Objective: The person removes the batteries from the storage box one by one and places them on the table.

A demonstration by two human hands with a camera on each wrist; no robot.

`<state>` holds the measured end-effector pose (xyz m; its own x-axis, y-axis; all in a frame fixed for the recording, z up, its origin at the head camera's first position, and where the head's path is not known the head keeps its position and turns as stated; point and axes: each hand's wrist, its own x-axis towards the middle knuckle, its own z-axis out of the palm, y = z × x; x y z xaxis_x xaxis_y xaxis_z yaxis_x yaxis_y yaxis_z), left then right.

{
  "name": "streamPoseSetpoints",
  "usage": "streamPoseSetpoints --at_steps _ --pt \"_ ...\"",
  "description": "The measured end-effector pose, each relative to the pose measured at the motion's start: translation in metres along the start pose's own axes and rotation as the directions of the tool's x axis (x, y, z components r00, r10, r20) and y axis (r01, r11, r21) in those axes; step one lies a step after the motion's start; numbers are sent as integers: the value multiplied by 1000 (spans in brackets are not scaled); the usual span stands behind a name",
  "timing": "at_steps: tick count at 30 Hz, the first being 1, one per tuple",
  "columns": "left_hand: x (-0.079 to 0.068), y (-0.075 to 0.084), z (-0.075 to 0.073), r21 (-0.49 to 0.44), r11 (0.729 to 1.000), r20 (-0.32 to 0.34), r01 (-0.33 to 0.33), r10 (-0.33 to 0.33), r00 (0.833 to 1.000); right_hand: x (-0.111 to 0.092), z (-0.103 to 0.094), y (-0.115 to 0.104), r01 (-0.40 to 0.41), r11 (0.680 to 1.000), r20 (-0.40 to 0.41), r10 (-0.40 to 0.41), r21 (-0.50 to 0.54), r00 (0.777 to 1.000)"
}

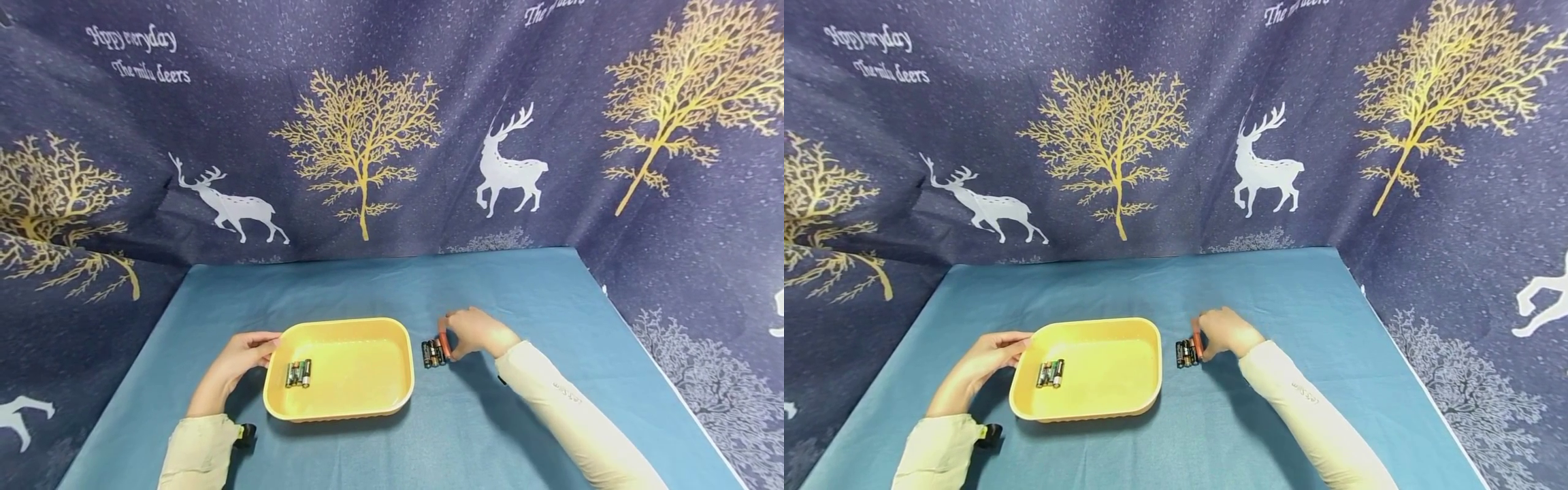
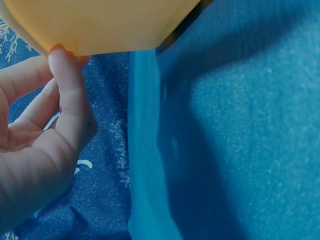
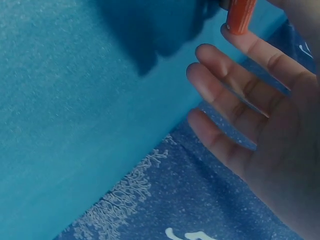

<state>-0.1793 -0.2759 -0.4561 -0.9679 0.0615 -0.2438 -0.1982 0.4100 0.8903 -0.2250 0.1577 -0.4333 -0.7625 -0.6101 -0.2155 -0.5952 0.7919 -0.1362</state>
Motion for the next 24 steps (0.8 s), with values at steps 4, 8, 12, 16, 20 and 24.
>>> streamPoseSetpoints --at_steps 4,8,12,16,20,24 --pt "1 -1 0 -8 1000 1 -2 2 1000 2 6 3 -14 999 -2 14 -33 1000" --pt "2 -2 0 -12 1000 -2 6 -6 1000 2 12 4 -17 999 3 17 -35 1000" --pt "2 -1 0 -9 1000 0 0 0 1000 1 15 4 -15 999 -11 15 -46 1000" --pt "2 -2 0 -14 1000 1 -5 5 1000 0 16 4 -15 998 -24 14 -57 1000" --pt "2 -2 -1 -27 1000 4 -8 8 1000 -1 15 3 -16 999 -22 15 -51 1000" --pt "2 -2 0 -31 999 2 -10 10 1000 -2 14 2 -11 999 -21 10 -45 1000"
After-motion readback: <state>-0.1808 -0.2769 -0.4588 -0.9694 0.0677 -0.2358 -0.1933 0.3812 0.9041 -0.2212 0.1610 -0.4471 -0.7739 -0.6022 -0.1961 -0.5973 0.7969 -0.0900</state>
